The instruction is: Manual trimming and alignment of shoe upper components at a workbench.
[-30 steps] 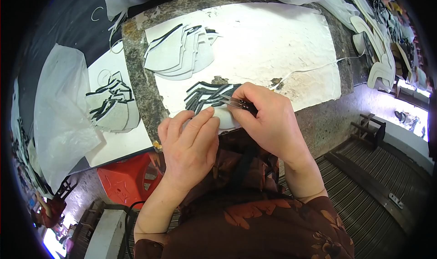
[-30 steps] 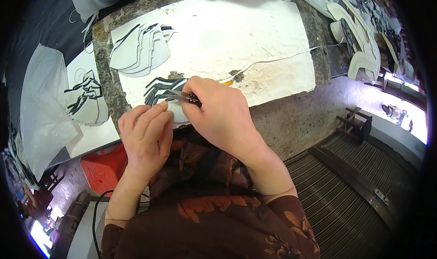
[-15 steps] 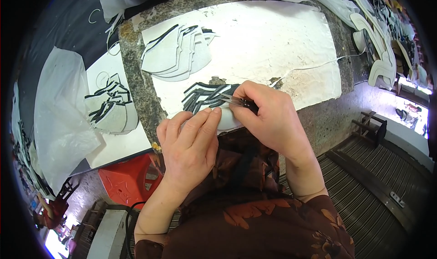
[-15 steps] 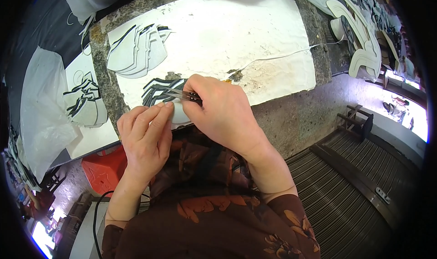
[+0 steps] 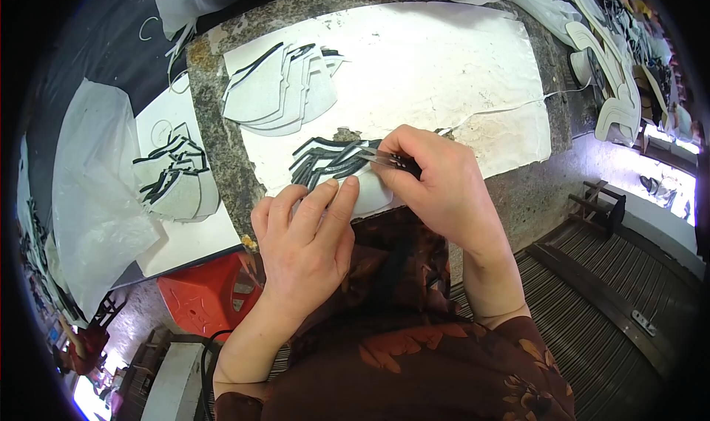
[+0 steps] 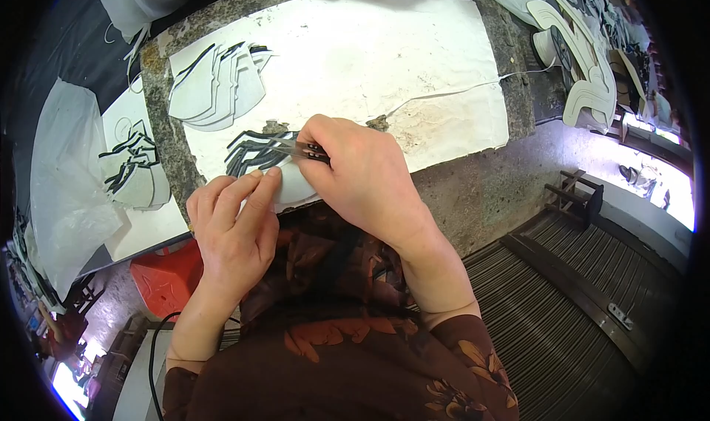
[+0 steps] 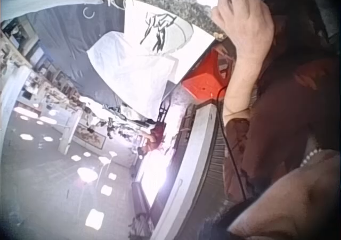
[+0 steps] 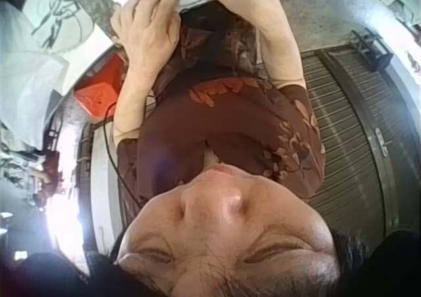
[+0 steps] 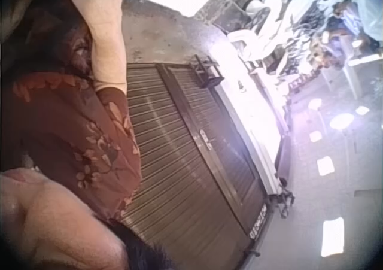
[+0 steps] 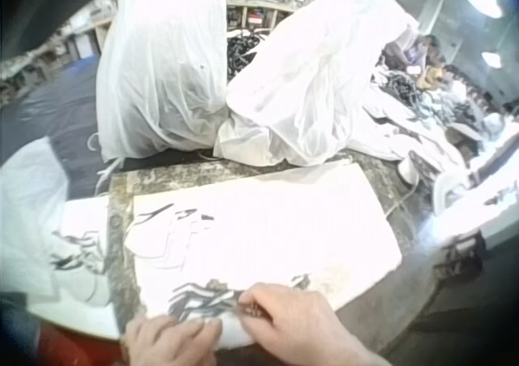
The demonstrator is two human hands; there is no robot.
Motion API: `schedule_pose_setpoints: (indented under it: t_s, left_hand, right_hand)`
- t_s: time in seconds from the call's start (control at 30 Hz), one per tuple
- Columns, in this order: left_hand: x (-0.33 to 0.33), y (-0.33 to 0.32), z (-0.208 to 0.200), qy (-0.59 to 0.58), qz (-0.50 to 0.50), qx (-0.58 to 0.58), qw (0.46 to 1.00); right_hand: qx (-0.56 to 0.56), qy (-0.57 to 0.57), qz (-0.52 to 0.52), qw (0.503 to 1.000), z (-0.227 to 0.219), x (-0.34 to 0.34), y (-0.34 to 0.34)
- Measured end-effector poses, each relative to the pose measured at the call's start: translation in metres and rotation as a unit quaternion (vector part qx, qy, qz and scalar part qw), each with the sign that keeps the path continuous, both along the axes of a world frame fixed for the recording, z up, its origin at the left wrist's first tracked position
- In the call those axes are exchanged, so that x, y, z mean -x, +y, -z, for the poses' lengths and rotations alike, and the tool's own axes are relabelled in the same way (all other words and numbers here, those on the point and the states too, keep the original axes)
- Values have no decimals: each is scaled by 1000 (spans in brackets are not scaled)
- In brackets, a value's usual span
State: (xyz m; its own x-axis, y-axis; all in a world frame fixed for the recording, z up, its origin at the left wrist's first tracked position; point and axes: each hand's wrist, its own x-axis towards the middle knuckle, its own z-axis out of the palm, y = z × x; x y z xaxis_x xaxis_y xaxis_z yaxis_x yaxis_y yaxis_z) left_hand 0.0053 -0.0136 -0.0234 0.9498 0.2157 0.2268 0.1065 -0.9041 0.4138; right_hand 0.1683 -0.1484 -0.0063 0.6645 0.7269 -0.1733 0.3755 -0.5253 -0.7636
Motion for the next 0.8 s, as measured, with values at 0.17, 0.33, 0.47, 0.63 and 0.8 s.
schedule_pose_setpoints:
  t_s: [0.17, 0.33, 0.47, 0.63, 0.8]
  left_hand:
    - [-2, -1, -3, 7, 1, -7, 1000]
    - [-4, -1, -5, 17, 8, -14, 1000]
    - [-6, -1, -5, 26, 11, -16, 999]
    - [-7, -1, -5, 34, 13, -17, 999]
    - [-10, -2, -7, 41, 14, -18, 999]
  right_hand:
    - [-8, -26, -7, 1000, 2, -3, 0]
    - [3, 28, 15, 999, 1, -6, 1]
    - [2, -1, 2, 1000, 1, -9, 1]
    - [-2, -22, -1, 1000, 2, -12, 3]
    - [-3, -12, 8, 1000, 4, -15, 1]
